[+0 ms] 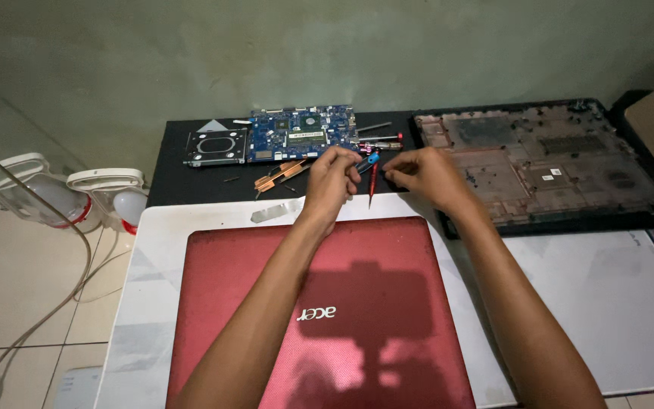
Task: The person disassembles a laptop by removing its components like the motherboard and heat sink and placing them on a workspace.
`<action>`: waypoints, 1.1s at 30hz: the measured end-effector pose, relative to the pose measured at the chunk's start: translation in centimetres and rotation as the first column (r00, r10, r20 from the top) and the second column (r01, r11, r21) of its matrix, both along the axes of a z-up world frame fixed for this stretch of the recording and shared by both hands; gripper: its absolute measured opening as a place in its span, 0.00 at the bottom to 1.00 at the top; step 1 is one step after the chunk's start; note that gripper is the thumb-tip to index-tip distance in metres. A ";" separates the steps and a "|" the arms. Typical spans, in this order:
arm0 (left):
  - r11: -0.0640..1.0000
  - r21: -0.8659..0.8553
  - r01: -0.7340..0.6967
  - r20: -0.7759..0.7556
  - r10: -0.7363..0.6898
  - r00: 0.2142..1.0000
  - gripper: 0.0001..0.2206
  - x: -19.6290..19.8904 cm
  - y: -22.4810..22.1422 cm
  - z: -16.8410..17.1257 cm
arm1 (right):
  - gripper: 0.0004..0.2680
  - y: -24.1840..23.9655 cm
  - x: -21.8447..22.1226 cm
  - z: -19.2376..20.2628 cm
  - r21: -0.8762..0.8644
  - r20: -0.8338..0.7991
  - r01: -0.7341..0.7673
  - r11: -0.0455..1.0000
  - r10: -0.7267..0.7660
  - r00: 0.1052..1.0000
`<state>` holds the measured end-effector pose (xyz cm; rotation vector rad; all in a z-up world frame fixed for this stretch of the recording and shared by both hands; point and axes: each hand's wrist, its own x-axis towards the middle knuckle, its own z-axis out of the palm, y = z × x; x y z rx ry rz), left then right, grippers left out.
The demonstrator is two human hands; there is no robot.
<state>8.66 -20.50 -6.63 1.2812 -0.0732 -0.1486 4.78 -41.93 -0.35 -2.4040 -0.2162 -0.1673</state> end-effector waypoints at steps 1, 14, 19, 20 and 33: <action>1.000 0.001 0.001 -0.001 -0.001 1.000 0.09 0.1 0.0 -0.1 | 0.08 0.1 -0.1 0.1 0.001 -0.001 0.001 1.000 -0.001 1.000; 1.000 -0.011 0.012 -0.033 -0.012 0.999 0.12 -0.6 0.3 1.1 | 0.07 0.0 0.2 -0.8 -0.042 0.012 -0.026 0.999 0.027 1.000; 1.000 -0.007 0.022 -0.029 -0.022 0.999 0.12 0.6 0.0 -0.5 | 0.07 -1.0 0.6 -1.5 -0.056 0.058 -0.076 0.996 0.079 0.995; 1.000 0.003 0.014 -0.029 -0.014 0.999 0.12 0.6 0.0 -0.5 | 0.08 -1.2 0.7 -1.7 -0.045 0.081 -0.099 0.994 0.103 0.991; 0.553 0.798 -0.240 0.528 -0.449 0.721 0.06 -5.8 -2.0 4.8 | 0.12 -12.5 -5.0 1.7 -0.257 0.045 0.270 0.928 -0.268 0.962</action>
